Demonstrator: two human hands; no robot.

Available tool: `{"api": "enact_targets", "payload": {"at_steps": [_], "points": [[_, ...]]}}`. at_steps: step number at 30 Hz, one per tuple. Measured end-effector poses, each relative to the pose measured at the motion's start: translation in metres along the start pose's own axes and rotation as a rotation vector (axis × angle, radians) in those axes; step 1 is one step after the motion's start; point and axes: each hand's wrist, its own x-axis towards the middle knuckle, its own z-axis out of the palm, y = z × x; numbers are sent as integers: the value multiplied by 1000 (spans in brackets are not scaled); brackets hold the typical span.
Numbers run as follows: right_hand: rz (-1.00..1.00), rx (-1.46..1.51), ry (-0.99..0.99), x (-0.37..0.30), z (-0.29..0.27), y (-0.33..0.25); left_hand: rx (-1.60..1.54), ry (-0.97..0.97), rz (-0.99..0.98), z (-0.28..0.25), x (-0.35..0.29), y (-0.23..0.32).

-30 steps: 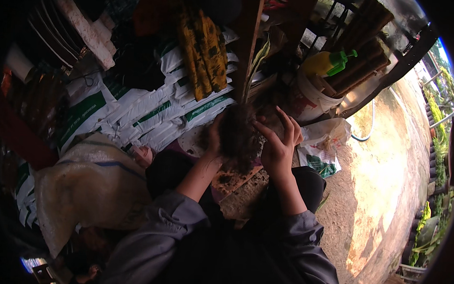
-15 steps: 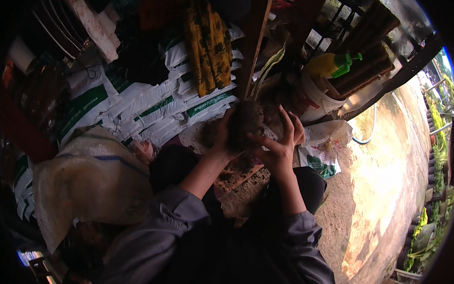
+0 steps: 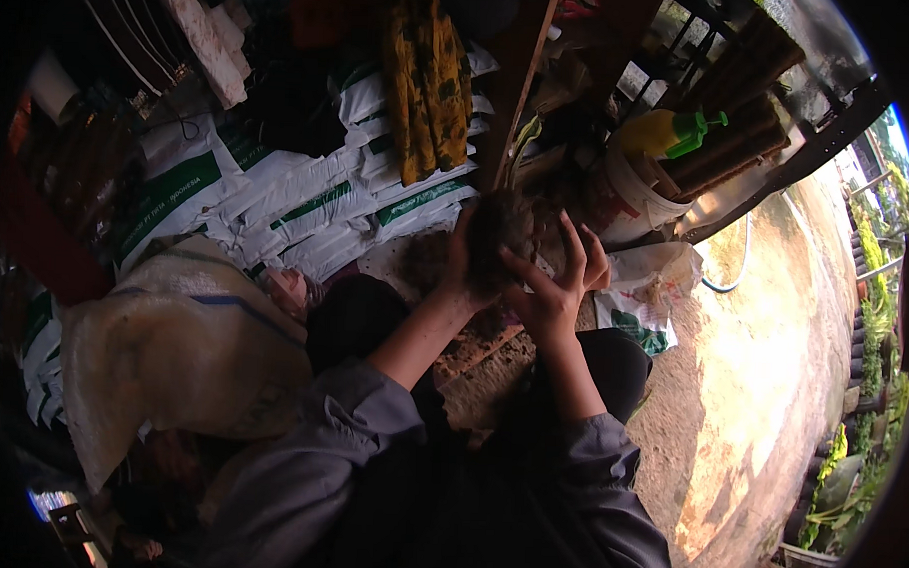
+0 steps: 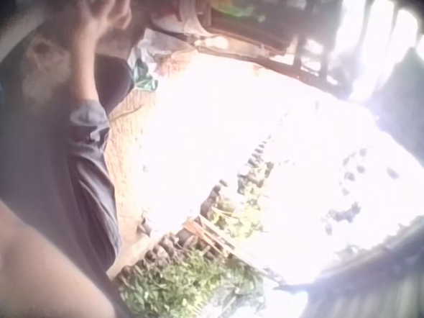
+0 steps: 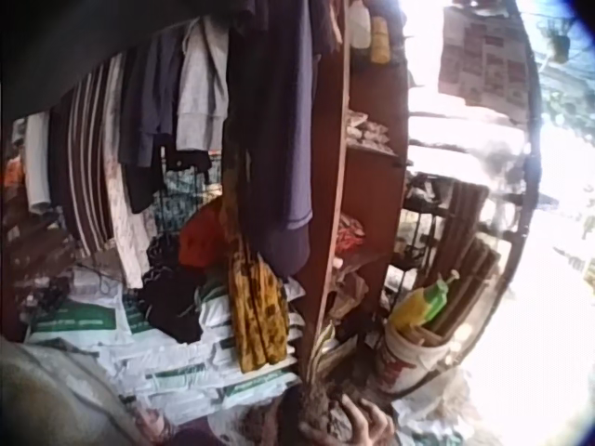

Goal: The person sits and uses both hands to clean soil and debris from the root ball of a plant. They repeatedly rub and pick at the root mass to remove dirt, occasionally turning the root to access different areas.

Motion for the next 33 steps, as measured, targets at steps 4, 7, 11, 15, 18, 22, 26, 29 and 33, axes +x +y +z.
{"api": "enact_targets", "payload": {"at_steps": [4,7,11,15,18,22,26,29,33], "points": [[-65,-60,-44,6,-1,-7,-70,-34,13,-3,3,6],[30,152,-54,9,-15,-2,-134,-110,24,5,-1,8],[159,65,-111,-11,-7,-14,-129,54,163,28,-5,-3],[121,59,7,1,-16,-18,-133,-199,153,-4,-2,6],[-9,-47,-54,-3,-14,-15,-156,-132,79,-2,-3,4],[159,-27,22,2,-13,-22,-75,33,227,4,-3,-4],[296,-18,63,-1,-6,-22,-24,18,282,12,-4,-10],[307,48,34,-7,-2,-15,60,77,353,11,1,-9],[230,205,-32,0,-6,-8,-94,-174,276,7,5,-1]]}}
